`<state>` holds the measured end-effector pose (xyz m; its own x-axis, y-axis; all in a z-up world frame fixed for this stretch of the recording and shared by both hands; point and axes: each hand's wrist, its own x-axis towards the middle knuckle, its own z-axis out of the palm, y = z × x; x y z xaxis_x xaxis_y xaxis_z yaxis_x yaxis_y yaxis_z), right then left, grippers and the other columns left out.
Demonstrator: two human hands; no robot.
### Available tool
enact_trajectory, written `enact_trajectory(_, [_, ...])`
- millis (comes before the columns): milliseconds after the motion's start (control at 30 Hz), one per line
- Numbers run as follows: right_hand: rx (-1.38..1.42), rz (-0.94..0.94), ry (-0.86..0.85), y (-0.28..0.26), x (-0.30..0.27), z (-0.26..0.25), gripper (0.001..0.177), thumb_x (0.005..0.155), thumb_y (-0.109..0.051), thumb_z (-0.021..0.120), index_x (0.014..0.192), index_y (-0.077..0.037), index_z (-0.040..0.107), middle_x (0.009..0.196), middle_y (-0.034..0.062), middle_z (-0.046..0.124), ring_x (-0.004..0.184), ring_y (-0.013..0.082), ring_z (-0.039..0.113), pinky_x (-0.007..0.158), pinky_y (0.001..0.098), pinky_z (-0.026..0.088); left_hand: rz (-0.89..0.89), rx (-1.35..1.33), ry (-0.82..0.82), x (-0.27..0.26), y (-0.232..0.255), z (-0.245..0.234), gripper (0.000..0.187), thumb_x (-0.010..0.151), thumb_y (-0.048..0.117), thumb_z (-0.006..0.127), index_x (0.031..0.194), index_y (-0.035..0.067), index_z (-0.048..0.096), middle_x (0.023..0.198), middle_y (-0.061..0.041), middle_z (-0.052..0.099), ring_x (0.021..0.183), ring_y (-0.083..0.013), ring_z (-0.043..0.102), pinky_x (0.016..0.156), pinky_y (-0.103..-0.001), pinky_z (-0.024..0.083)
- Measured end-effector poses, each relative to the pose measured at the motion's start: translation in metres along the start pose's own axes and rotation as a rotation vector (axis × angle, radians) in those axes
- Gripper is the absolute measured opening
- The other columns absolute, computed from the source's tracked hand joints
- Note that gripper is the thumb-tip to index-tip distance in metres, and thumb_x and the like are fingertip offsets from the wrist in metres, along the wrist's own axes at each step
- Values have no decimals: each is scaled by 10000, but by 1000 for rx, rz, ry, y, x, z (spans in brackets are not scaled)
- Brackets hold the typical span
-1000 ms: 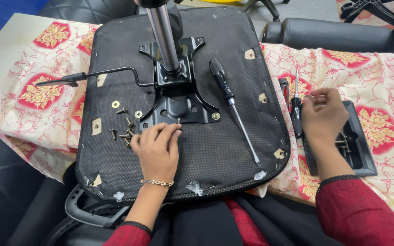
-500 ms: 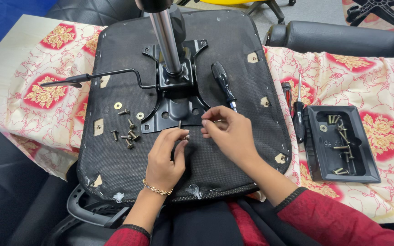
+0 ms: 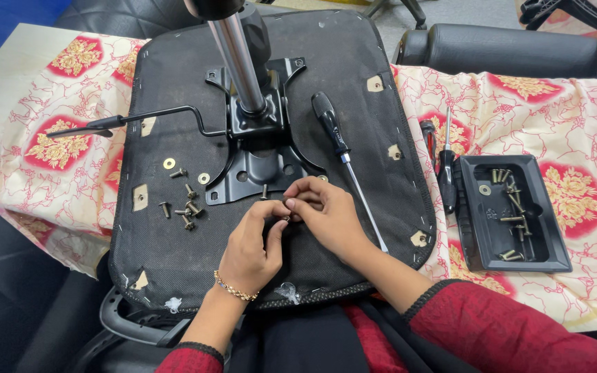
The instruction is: The person uses a screwdriver to fasten screws into the underside of an office chair seat, securing the seat to its central gas-lift column. They repeatedly pick up screws and washers, align them with holes in the metal bracket, and tighten them with the screwdriver.
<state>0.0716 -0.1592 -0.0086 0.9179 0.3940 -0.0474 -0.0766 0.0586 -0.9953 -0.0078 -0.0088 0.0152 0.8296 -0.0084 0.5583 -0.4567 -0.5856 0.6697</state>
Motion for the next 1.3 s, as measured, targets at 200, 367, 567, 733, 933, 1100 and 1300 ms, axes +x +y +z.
enact_trajectory(200, [-95,-36,-42,6,2,-1,144,944,-41,663,1067,28,694,916,64,754,834,87,731,755,223,609,-7,14,-7,0,-2,0,269,905,-88,649,1124,23,538,1022,-110,695,948,-274,740,819,-339,596])
enact_trajectory(367, [-39,-10,6,5,1,2,140,938,-33,648,1056,30,688,911,63,750,813,86,739,703,229,623,-11,5,-17,-1,-2,0,265,899,-82,659,1108,18,530,1008,-106,694,935,-267,737,809,-338,590])
enact_trajectory(567, [-191,-70,-5,1,-1,2,132,917,-5,662,1022,37,730,894,64,759,750,81,733,672,217,615,-3,5,-1,-2,-3,0,252,920,-74,650,1123,14,530,993,-103,692,915,-254,738,804,-331,597])
enact_trajectory(733, [-132,-33,-37,4,0,-1,115,933,-3,651,1027,42,701,852,73,742,709,75,714,641,214,595,-33,8,17,-3,-5,2,236,932,-67,647,1121,11,528,985,-108,695,894,-250,741,787,-330,599])
enact_trajectory(933, [-85,-35,-28,7,0,-2,115,937,7,641,1035,49,684,868,61,731,720,75,716,658,212,592,-21,3,34,-2,-4,1,222,922,-67,648,1097,11,537,985,-105,692,907,-256,737,793,-333,595])
enact_trajectory(1100, [-44,-54,-45,7,0,-2,115,938,6,641,1037,48,682,882,59,733,748,72,722,685,212,605,-52,-3,31,1,-1,-2,182,916,-70,647,1054,8,557,974,-107,688,878,-261,726,767,-334,584])
enact_trajectory(1300, [-148,-28,-58,3,-1,-2,101,928,-13,673,1017,28,694,835,63,736,719,75,714,659,212,597,-3,-3,26,3,1,-3,185,896,-106,623,1029,6,559,1002,-120,677,922,-283,720,796,-340,584])
